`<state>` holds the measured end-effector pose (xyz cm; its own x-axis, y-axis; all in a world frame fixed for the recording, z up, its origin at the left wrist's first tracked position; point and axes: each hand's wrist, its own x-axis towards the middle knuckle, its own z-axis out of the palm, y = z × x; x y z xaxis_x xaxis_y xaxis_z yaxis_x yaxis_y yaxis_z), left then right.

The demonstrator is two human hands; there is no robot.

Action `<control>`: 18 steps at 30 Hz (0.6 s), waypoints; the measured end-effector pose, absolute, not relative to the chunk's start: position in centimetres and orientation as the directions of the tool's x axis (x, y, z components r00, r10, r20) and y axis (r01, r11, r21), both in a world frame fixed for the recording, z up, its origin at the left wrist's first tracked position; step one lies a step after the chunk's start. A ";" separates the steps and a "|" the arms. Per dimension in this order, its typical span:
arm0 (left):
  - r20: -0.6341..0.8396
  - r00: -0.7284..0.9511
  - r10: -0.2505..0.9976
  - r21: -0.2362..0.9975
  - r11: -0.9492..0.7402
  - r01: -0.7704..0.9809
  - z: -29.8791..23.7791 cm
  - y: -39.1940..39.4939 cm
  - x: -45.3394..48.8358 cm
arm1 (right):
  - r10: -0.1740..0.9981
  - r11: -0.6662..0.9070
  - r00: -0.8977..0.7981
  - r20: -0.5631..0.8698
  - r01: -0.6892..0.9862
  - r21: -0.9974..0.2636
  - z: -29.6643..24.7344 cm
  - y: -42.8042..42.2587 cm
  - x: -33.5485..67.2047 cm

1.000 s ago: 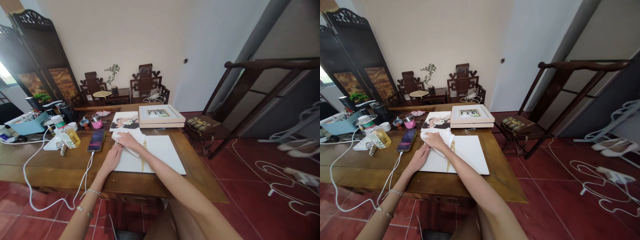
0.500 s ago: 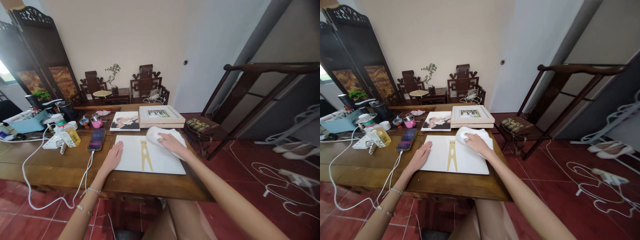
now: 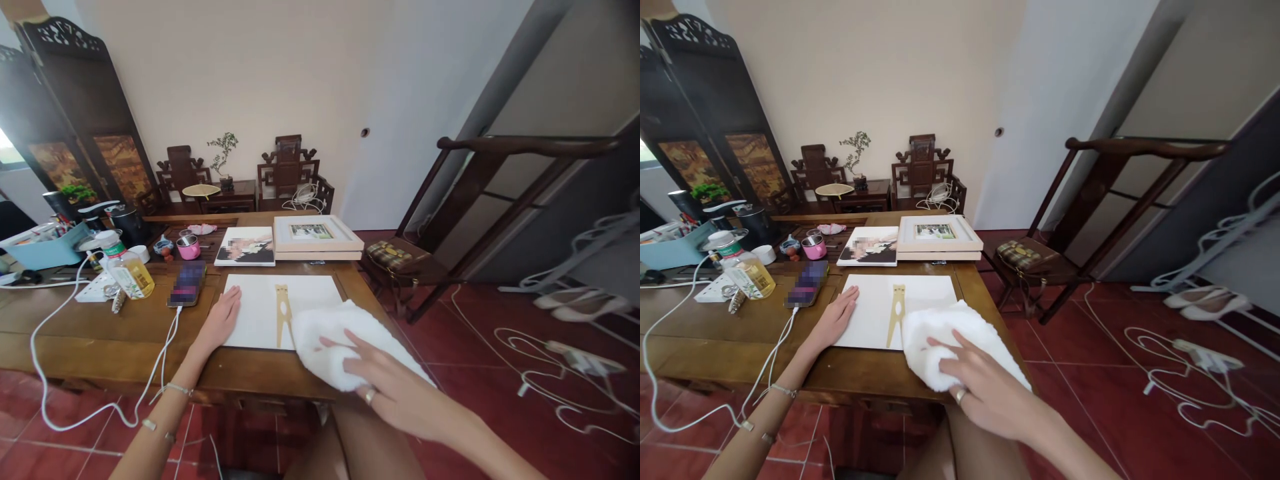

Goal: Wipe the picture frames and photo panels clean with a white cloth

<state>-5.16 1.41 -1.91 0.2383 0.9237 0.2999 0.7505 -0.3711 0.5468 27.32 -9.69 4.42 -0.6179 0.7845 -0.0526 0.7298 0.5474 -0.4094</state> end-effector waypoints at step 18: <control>0.306 0.239 0.922 0.551 -0.376 0.745 -1.7 1.5 -5.2 | 0.769 0.638 -0.622 0.147 0.730 -0.245 2.3 -1.9 24.7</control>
<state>-5.24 1.53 -1.70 0.2387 0.9217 0.3058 0.7448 -0.3758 0.5514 24.72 -1.90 2.33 -0.6220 0.7690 0.1473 0.7304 0.6377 -0.2446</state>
